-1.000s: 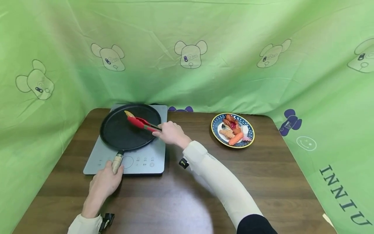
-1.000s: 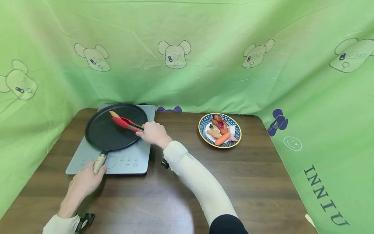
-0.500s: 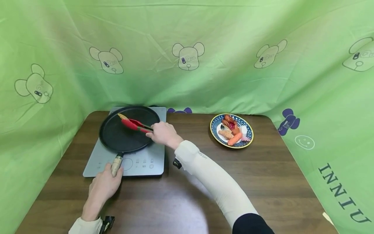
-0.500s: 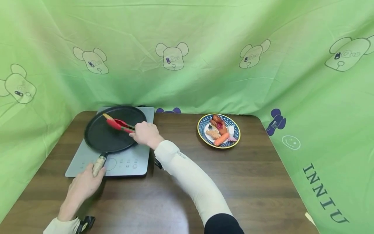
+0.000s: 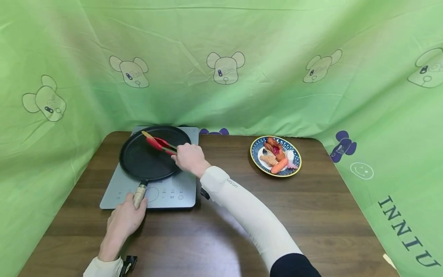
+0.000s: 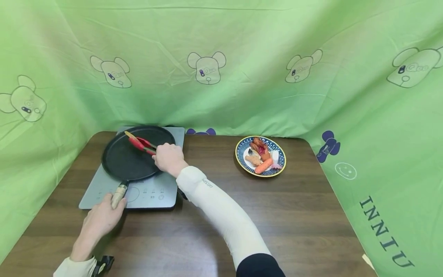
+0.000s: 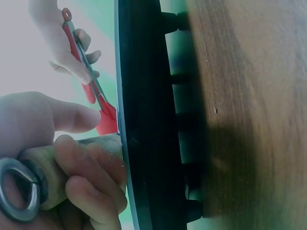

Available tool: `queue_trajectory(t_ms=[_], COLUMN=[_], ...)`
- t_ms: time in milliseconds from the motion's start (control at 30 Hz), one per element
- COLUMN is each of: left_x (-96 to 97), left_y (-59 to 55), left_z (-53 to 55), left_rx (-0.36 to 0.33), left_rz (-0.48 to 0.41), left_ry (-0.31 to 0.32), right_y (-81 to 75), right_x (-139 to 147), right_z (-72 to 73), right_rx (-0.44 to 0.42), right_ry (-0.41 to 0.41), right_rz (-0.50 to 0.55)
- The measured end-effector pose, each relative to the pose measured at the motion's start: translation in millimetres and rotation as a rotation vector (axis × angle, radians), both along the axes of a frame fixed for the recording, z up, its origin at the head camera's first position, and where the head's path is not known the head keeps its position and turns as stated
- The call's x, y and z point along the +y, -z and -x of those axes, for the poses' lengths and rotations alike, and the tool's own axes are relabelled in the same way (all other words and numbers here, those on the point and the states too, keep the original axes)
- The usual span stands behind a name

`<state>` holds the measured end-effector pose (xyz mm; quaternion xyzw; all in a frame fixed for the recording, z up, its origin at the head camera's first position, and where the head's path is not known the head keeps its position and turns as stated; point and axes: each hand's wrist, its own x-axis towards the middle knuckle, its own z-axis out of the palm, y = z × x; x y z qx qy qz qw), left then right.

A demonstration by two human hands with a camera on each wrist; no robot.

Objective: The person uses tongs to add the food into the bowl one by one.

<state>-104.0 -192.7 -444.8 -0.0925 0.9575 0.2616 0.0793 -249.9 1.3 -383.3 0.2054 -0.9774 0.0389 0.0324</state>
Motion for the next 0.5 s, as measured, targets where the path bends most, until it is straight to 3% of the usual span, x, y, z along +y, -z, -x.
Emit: queue_trajectory(t_ms=[500], left_x=[0.7], left_y=[0.0], left_z=[-0.6], left_rx=[-0.005], left_rz=[-0.006], left_ry=[0.000], right_y=[6.7], right_x=[-5.8], right_z=[3.3], right_rx=[-0.027], right_ry=[0.034], right_rz=[0.001])
